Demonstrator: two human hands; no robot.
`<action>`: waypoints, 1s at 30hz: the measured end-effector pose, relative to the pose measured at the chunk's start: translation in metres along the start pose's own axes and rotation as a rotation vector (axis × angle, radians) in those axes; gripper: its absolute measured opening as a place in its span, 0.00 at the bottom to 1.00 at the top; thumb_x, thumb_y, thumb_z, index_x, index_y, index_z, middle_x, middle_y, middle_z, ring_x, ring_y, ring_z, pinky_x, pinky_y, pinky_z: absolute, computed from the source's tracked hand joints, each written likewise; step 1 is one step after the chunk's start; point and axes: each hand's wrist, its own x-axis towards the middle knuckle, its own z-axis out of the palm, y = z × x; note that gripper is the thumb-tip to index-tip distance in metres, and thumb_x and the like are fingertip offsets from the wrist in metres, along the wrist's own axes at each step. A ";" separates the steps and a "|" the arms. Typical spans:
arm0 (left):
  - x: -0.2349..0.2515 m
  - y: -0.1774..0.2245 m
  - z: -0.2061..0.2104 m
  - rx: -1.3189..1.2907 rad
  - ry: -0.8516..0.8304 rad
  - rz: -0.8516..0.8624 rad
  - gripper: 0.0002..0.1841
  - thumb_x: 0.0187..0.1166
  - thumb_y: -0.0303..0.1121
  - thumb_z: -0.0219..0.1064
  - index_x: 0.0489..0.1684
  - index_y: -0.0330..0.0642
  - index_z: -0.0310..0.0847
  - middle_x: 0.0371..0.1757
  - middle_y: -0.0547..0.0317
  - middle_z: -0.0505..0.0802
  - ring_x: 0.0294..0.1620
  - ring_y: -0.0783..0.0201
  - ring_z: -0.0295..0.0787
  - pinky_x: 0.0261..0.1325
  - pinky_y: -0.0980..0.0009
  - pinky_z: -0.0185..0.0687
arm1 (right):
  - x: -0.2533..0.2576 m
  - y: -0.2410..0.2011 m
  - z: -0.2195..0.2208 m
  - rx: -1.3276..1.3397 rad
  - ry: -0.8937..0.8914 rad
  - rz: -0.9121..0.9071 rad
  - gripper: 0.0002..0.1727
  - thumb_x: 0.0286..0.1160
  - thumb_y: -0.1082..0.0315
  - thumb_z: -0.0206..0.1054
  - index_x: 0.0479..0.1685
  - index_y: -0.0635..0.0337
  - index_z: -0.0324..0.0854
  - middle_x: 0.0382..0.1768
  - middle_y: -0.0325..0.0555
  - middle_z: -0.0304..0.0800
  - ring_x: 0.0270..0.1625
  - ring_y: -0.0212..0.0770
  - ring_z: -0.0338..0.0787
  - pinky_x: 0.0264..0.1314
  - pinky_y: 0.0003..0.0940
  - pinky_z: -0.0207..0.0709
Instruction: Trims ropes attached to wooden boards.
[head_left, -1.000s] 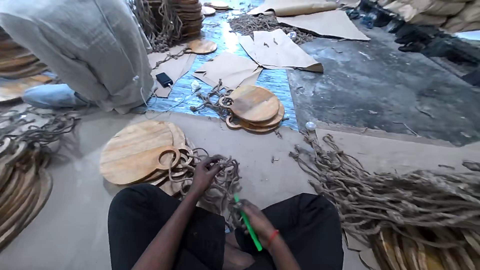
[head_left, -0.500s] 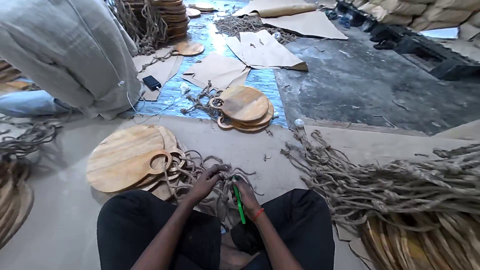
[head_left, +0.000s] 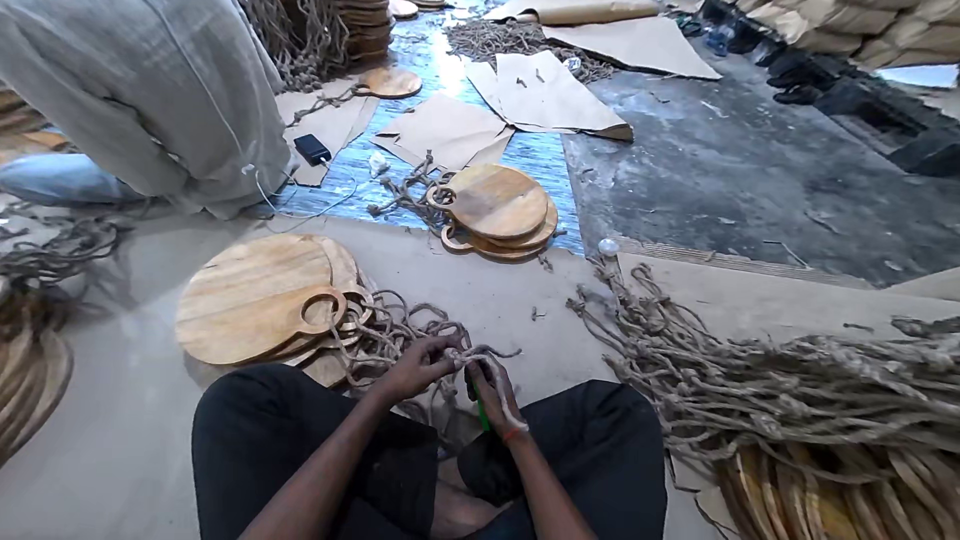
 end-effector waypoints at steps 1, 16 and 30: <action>-0.001 0.001 0.000 -0.025 -0.011 -0.005 0.12 0.82 0.34 0.64 0.55 0.38 0.85 0.27 0.71 0.83 0.23 0.80 0.72 0.32 0.81 0.70 | 0.000 0.000 -0.001 -0.019 0.002 -0.022 0.18 0.83 0.58 0.61 0.48 0.69 0.81 0.24 0.32 0.78 0.22 0.23 0.76 0.29 0.21 0.77; 0.000 0.000 0.002 -0.157 -0.013 0.112 0.09 0.76 0.31 0.66 0.48 0.42 0.88 0.37 0.72 0.91 0.32 0.81 0.80 0.39 0.80 0.78 | -0.003 0.012 0.004 -0.027 0.134 -0.189 0.16 0.77 0.58 0.67 0.36 0.66 0.85 0.23 0.27 0.83 0.23 0.15 0.76 0.31 0.16 0.76; 0.002 -0.001 0.005 -0.156 -0.027 0.036 0.19 0.66 0.30 0.77 0.52 0.37 0.76 0.44 0.62 0.88 0.44 0.72 0.86 0.52 0.72 0.84 | -0.020 -0.009 0.016 0.342 -0.105 0.238 0.32 0.91 0.49 0.28 0.26 0.51 0.73 0.12 0.24 0.73 0.11 0.20 0.69 0.16 0.16 0.67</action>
